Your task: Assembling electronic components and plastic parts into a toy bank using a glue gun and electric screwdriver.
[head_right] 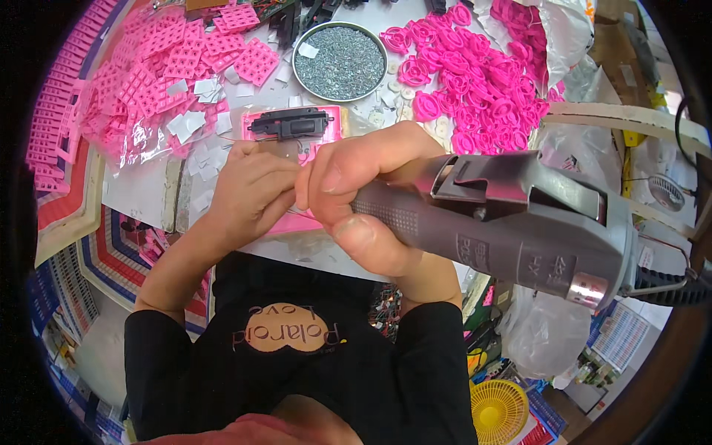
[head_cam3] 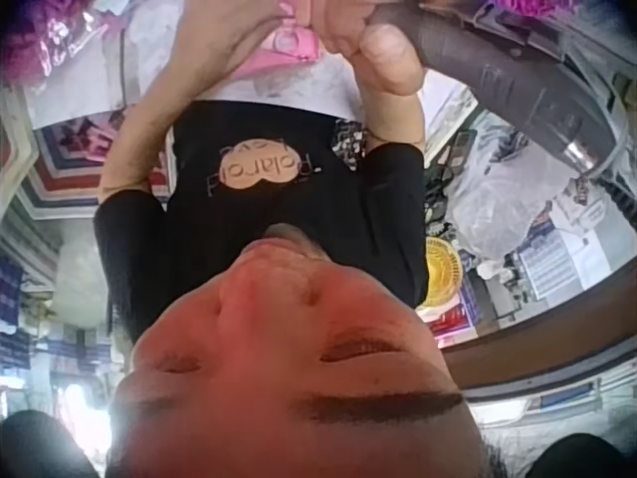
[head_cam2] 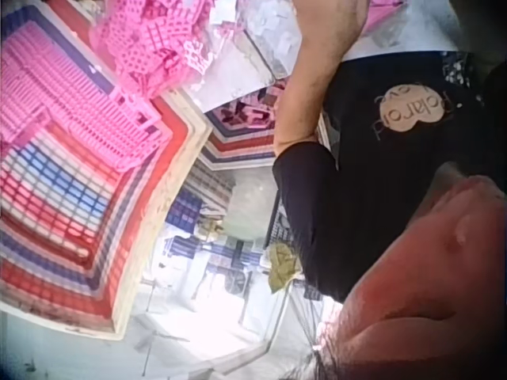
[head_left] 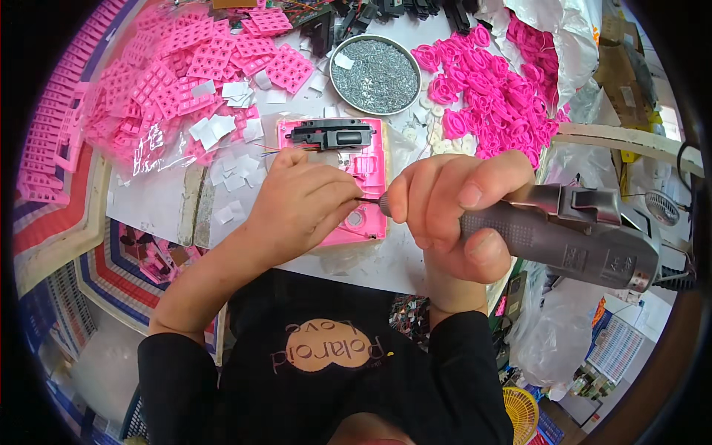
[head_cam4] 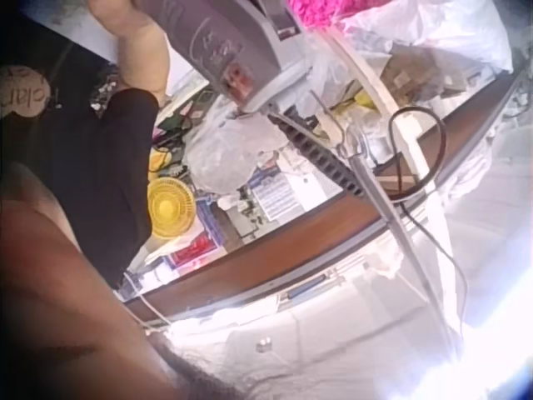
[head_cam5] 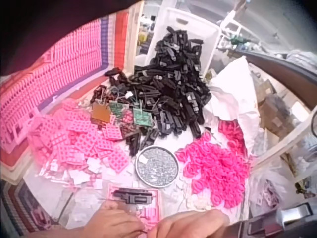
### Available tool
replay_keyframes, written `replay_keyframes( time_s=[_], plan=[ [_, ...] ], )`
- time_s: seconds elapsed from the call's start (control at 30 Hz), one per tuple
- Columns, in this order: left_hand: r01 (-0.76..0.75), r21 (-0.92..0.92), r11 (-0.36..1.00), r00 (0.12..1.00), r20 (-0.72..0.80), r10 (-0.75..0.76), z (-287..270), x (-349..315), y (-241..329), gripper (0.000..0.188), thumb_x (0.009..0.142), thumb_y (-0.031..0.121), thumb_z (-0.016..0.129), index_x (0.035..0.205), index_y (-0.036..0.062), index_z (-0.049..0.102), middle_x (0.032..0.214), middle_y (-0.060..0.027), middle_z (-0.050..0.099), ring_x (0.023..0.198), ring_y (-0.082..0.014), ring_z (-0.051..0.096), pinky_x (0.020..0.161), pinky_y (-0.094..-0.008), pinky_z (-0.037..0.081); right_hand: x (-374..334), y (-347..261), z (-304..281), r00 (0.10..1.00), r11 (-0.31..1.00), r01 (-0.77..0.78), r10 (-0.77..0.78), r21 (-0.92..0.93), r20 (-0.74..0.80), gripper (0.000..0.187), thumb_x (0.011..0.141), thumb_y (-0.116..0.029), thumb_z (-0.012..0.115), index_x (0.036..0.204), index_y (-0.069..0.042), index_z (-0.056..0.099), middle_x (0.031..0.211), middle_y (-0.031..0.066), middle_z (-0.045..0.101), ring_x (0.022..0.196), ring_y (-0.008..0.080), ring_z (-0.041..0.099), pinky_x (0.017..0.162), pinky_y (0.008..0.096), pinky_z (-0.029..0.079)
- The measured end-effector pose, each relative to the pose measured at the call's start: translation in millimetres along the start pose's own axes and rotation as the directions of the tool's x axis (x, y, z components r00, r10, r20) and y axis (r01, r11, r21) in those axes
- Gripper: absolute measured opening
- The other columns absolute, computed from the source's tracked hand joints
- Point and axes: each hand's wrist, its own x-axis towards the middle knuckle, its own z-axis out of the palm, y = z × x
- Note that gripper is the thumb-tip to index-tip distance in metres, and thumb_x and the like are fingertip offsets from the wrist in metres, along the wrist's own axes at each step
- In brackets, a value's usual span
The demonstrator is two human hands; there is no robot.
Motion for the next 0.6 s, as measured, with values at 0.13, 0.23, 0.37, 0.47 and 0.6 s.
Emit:
replay_keyframes(
  time_s=[0.13,0.23,0.37,0.47,0.6],
  plan=[
    [-0.025,0.046,0.999,0.999,0.029,0.024,-3,2,-6,0.020,0.078,0.018,0.079,0.095,0.0128,0.069,0.094,0.0004,0.069,0.085,-0.0177,0.062,0.083,-0.0380,0.037,3,3,-2,1.000,0.999,0.010,-0.010,0.045,0.008,0.034,0.088,-0.017,0.075,0.108,-0.005,0.051,0.070,0.0037,0.056,0.065,0.0150,0.054,0.072,0.0387,0.051],
    [0.058,0.222,0.973,0.998,0.006,-0.061,-5,9,-9,0.023,0.076,0.019,0.080,0.097,0.0141,0.070,0.097,0.0024,0.069,0.093,-0.0175,0.060,0.088,-0.0423,0.035,12,16,-9,0.994,0.994,0.100,-0.102,-0.033,-0.049,0.032,0.089,-0.011,0.072,0.109,-0.004,0.049,0.071,0.0057,0.057,0.065,0.0164,0.058,0.070,0.0368,0.054],
    [0.100,0.391,0.915,0.994,-0.076,-0.076,8,20,-32,0.028,0.073,0.020,0.080,0.100,0.0155,0.073,0.102,0.0068,0.068,0.106,-0.0175,0.056,0.097,-0.0494,0.030,38,37,-30,0.974,0.919,0.164,-0.209,-0.358,-0.092,0.021,0.092,-0.002,0.046,0.113,-0.002,0.049,0.060,0.0035,0.046,0.049,0.0145,0.041,0.053,0.0361,0.044],
    [0.078,0.410,0.909,0.996,-0.063,-0.057,8,23,-34,0.028,0.073,0.020,0.080,0.100,0.0154,0.073,0.102,0.0072,0.067,0.106,-0.0172,0.056,0.098,-0.0486,0.030,51,52,-37,0.975,0.905,0.113,-0.181,-0.410,-0.132,0.015,0.092,-0.002,0.050,0.107,0.002,0.051,0.061,0.0058,0.050,0.050,0.0148,0.046,0.056,0.0380,0.049],
    [0.091,0.387,0.917,0.995,-0.065,-0.072,10,21,-34,0.030,0.072,0.019,0.080,0.101,0.0142,0.073,0.105,0.0060,0.067,0.104,-0.0184,0.057,0.096,-0.0471,0.030,48,65,-37,0.969,0.907,0.015,-0.117,-0.421,-0.217,0.009,0.091,-0.003,0.055,0.098,0.001,0.052,0.063,0.0076,0.054,0.052,0.0146,0.051,0.061,0.0386,0.054]
  ],
)
